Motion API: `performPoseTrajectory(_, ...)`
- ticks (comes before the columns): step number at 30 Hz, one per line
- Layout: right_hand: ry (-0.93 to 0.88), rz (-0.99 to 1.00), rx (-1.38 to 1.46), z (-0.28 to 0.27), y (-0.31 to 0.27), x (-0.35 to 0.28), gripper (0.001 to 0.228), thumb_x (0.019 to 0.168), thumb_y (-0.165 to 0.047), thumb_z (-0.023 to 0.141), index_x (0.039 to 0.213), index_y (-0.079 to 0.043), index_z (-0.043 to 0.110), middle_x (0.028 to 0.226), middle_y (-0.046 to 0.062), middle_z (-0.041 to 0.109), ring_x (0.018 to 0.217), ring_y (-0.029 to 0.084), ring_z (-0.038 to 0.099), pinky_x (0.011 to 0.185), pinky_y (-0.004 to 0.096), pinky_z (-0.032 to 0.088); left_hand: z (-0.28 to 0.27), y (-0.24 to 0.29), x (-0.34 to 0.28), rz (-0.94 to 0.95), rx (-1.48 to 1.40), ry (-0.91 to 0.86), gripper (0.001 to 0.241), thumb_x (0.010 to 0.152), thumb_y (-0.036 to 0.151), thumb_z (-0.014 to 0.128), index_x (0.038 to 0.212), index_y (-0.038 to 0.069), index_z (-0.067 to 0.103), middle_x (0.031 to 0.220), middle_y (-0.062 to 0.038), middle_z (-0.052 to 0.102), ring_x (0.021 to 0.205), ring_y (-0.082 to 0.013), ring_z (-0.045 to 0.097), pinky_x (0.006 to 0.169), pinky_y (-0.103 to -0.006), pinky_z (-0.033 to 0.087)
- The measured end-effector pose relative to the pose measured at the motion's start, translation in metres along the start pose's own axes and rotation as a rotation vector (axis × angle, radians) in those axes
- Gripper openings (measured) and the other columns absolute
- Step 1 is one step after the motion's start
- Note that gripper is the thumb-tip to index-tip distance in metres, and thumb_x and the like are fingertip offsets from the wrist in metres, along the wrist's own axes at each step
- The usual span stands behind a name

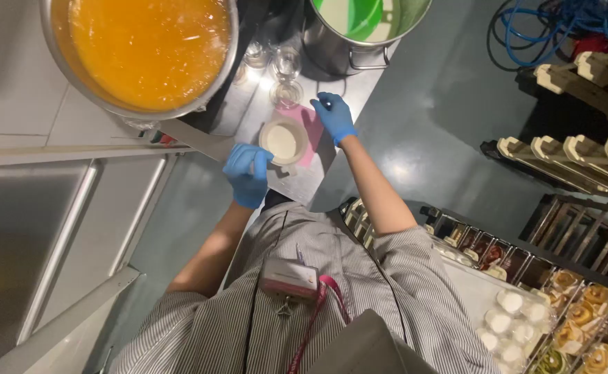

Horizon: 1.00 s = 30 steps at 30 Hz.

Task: Preparing and filling small dessert cups with a white liquid mixture.

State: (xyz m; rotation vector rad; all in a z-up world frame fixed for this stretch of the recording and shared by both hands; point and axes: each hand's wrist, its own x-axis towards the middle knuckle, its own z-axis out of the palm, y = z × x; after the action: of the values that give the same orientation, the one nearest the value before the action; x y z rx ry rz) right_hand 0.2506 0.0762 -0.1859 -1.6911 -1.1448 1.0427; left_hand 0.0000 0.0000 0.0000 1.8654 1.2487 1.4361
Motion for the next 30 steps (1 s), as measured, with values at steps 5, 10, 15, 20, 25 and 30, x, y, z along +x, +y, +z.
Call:
performPoseTrajectory(5, 0.026, 0.010, -0.313, 0.068, 0.055, 0.065, 0.047, 0.082, -0.037, 0.091, 0.103, 0.003, 0.075, 0.095, 0.015, 0.072, 0.082, 0.021, 0.066, 0.078, 0.033, 0.054, -0.045, -0.009, -0.011, -0.061, 0.020, 0.034, 0.013, 0.087, -0.006, 0.062, 0.077, 0.002, 0.066, 0.076, -0.011, 0.064, 0.072, -0.0262, 0.061, 0.071, -0.0373, 0.048)
performPoseTrajectory(10, -0.001, 0.430, 0.069, 0.071, 0.050, 0.076, 0.033, 0.081, -0.030, 0.087, 0.089, -0.001, 0.075, 0.082, 0.008, 0.073, 0.072, 0.018, 0.065, 0.070, 0.031, 0.056, -0.046, -0.030, -0.016, -0.181, 0.007, 0.046, 0.014, 0.089, -0.005, 0.061, 0.079, 0.002, 0.069, 0.077, -0.010, 0.066, 0.072, -0.0243, 0.062, 0.070, -0.0356, 0.049)
performPoseTrajectory(15, 0.083, 0.053, 0.100, 0.048, 0.072, 0.070, 0.025, 0.087, -0.023, 0.084, 0.095, -0.005, 0.068, 0.084, 0.004, 0.069, 0.075, 0.012, 0.061, 0.071, 0.031, 0.055, -0.021, -0.018, 0.023, -0.147, -0.066, -0.118, 0.012, 0.093, -0.006, 0.060, 0.089, -0.001, 0.069, 0.088, -0.012, 0.069, 0.083, -0.0240, 0.068, 0.078, -0.0343, 0.053)
performPoseTrajectory(20, 0.037, -0.106, -0.213, -0.042, -0.056, -0.018, 0.020, 0.093, -0.023, 0.076, 0.101, -0.007, 0.066, 0.089, 0.011, 0.070, 0.077, 0.025, 0.066, 0.074, 0.036, 0.054, 0.000, -0.002, 0.061, -0.112, -0.205, -0.275, 0.010, 0.096, -0.006, 0.060, 0.100, -0.001, 0.068, 0.101, -0.012, 0.072, 0.094, -0.0239, 0.070, 0.088, -0.0339, 0.056)
performPoseTrajectory(25, 0.061, -0.251, -0.326, -0.162, -0.152, -0.146, 0.016, 0.095, -0.021, 0.074, 0.103, -0.008, 0.070, 0.100, 0.010, 0.072, 0.089, 0.029, 0.069, 0.082, 0.038, 0.051, 0.046, 0.045, 0.086, -0.111, -0.326, -0.553, 0.029, 0.096, 0.000, 0.067, 0.124, 0.000, 0.064, 0.121, -0.013, 0.068, 0.110, -0.0235, 0.069, 0.100, -0.0351, 0.055)
performPoseTrajectory(30, -0.170, -0.251, -0.244, -0.239, -0.185, -0.266, 0.020, 0.091, -0.024, 0.077, 0.106, -0.012, 0.074, 0.105, 0.004, 0.073, 0.098, 0.023, 0.068, 0.089, 0.036, 0.053, 0.139, 0.078, 0.048, -0.017, -0.685, -1.489, 0.085, 0.085, 0.011, 0.083, 0.156, 0.000, 0.037, 0.149, -0.022, 0.052, 0.138, -0.0322, 0.051, 0.112, -0.0434, 0.042)
